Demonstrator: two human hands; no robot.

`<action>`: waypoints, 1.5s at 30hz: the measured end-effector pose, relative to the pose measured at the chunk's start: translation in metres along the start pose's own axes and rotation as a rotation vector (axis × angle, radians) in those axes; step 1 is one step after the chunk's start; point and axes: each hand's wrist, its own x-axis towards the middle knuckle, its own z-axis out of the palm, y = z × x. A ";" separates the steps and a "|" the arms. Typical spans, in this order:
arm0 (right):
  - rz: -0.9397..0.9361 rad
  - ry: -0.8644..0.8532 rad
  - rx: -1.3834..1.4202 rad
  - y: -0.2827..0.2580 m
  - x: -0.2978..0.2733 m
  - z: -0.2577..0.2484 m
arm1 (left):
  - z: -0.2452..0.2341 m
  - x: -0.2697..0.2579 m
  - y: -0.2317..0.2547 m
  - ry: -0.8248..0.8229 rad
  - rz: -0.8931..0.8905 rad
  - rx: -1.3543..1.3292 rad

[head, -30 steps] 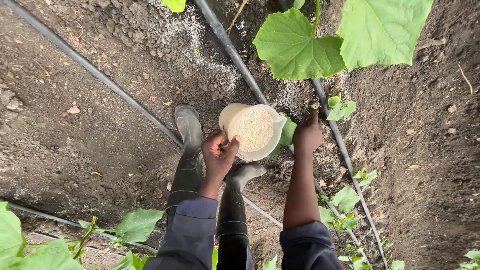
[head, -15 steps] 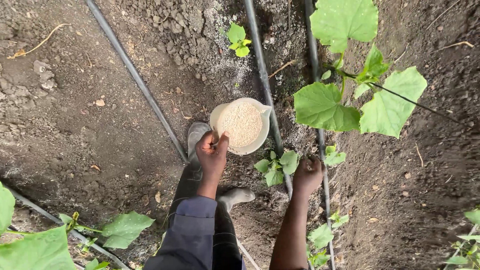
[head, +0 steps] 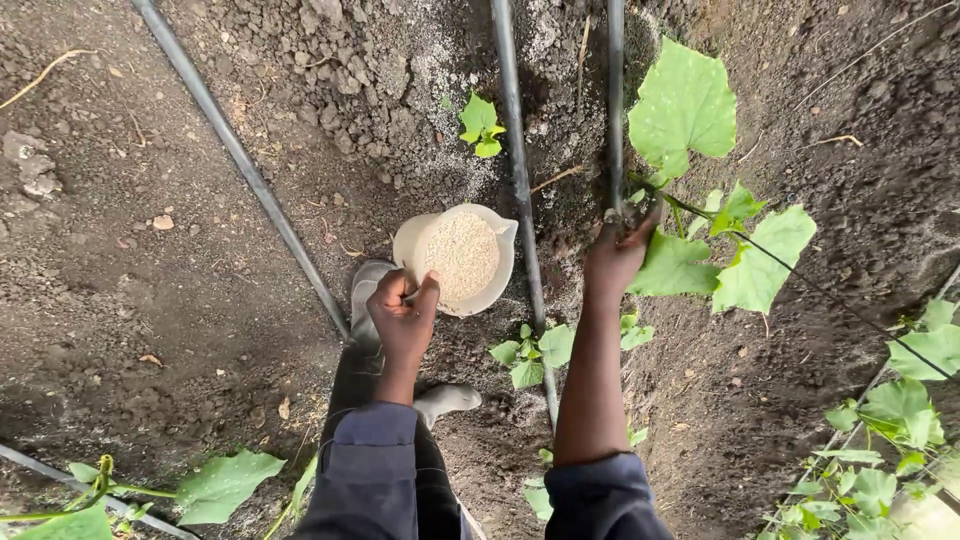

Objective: The person walks along rows of young plants in a garden, holding a white plastic cup filled with granular fertilizer. They repeatedly scoop the fertilizer with their right hand and sprinkle it onto the soil around the base of each plant.

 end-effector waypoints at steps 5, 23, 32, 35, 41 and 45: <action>-0.204 -0.177 -0.447 0.026 0.016 0.002 | -0.002 0.008 0.000 -0.020 0.052 0.112; -0.200 -0.148 -0.808 0.111 0.055 0.038 | 0.002 0.011 0.009 -0.071 -0.002 0.094; -0.082 -0.244 -0.622 0.070 -0.057 0.005 | 0.008 0.017 0.019 -0.075 0.049 0.145; -0.336 -0.001 -0.301 0.010 -0.089 -0.007 | 0.008 0.015 0.019 -0.079 0.073 0.174; -0.339 -0.389 0.116 -0.072 -0.108 -0.002 | 0.018 0.020 0.049 -0.203 0.165 0.205; -0.277 -0.491 0.040 -0.040 -0.109 0.012 | 0.028 0.019 0.050 -0.245 0.179 0.150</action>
